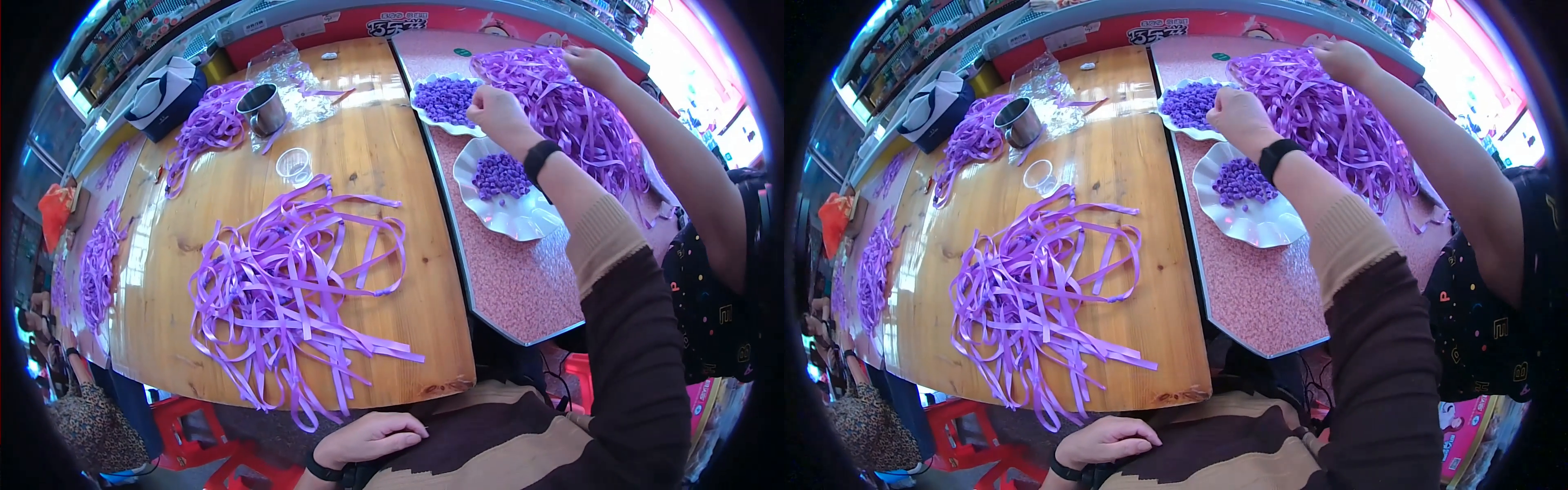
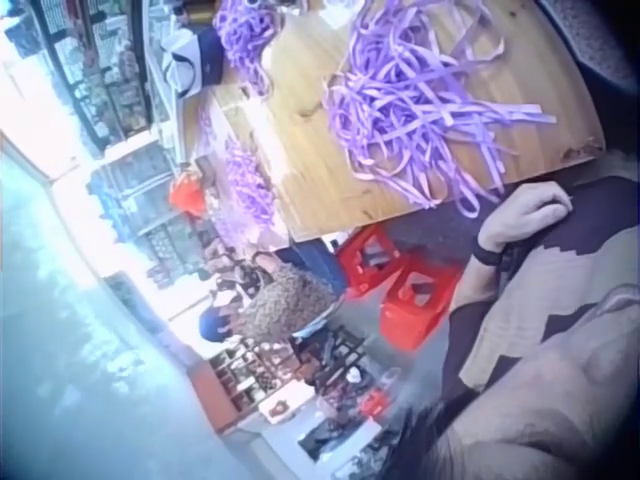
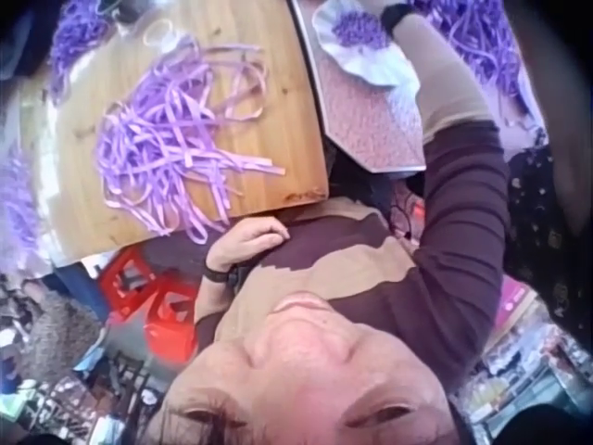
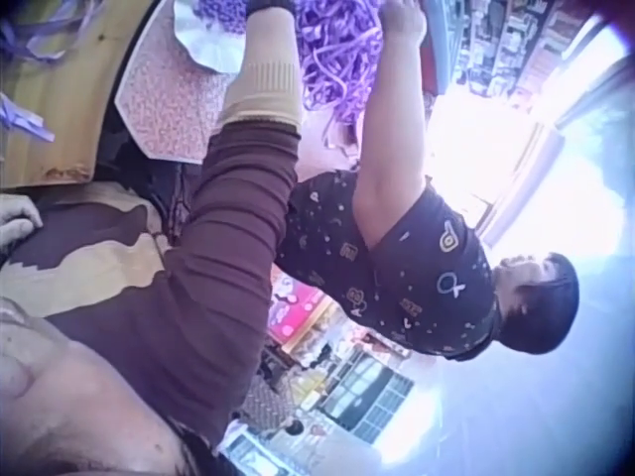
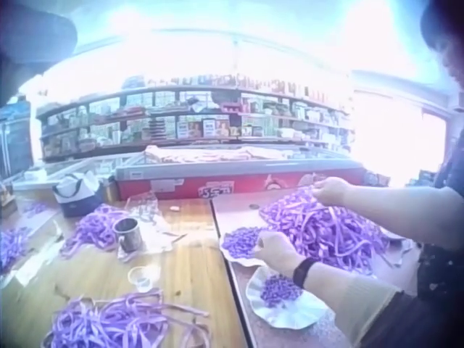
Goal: The person picks up purple beads from a plate and threads them onto a needle before sliding them onto a purple ribbon.
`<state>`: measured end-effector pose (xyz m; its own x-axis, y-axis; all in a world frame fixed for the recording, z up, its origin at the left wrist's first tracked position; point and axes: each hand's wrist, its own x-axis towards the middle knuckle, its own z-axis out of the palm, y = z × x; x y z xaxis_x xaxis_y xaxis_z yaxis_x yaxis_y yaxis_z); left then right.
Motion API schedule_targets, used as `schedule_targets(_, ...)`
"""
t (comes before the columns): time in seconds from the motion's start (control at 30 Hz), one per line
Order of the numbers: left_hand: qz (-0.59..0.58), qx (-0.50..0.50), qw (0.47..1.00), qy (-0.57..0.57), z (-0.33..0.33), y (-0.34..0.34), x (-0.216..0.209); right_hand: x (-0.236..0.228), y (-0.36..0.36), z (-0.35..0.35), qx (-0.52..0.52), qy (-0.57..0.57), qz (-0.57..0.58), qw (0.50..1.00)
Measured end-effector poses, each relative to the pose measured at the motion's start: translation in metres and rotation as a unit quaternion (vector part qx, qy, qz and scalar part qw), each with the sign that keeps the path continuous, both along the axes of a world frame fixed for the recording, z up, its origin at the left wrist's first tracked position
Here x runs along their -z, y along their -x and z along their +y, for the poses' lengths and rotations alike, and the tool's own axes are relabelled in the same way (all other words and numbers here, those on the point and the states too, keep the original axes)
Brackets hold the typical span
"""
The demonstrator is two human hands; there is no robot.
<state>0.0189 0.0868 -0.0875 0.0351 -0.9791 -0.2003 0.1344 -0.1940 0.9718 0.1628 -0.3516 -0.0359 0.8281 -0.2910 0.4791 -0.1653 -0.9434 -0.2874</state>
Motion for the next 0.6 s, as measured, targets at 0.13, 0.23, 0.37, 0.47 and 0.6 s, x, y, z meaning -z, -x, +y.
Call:
schedule_targets(0.13, 0.186, -0.198, 0.945, -0.184, 0.019, 0.025, 0.027, -0.015, 0.034, 0.016, 0.012, -0.298, 0.029, 0.954)
schedule_targets(0.23, 0.154, -0.324, 0.904, -0.235, 0.024, 0.027, 0.038, -0.025, 0.073, 0.025, 0.004, -0.387, 0.023, 0.922)
schedule_targets(0.37, 0.192, -0.302, 0.923, -0.14, 0.02, 0.026, 0.043, -0.022, 0.119, 0.025, -0.011, -0.476, 0.004, 0.879)
schedule_targets(0.47, 0.244, -0.364, 0.889, -0.132, 0.012, 0.031, 0.041, -0.017, 0.14, 0.023, -0.019, -0.52, -0.004, 0.854)
schedule_targets(0.6, 0.265, -0.399, 0.867, -0.135, 0.013, 0.033, 0.05, -0.019, 0.161, 0.019, -0.022, -0.569, -0.005, 0.822)
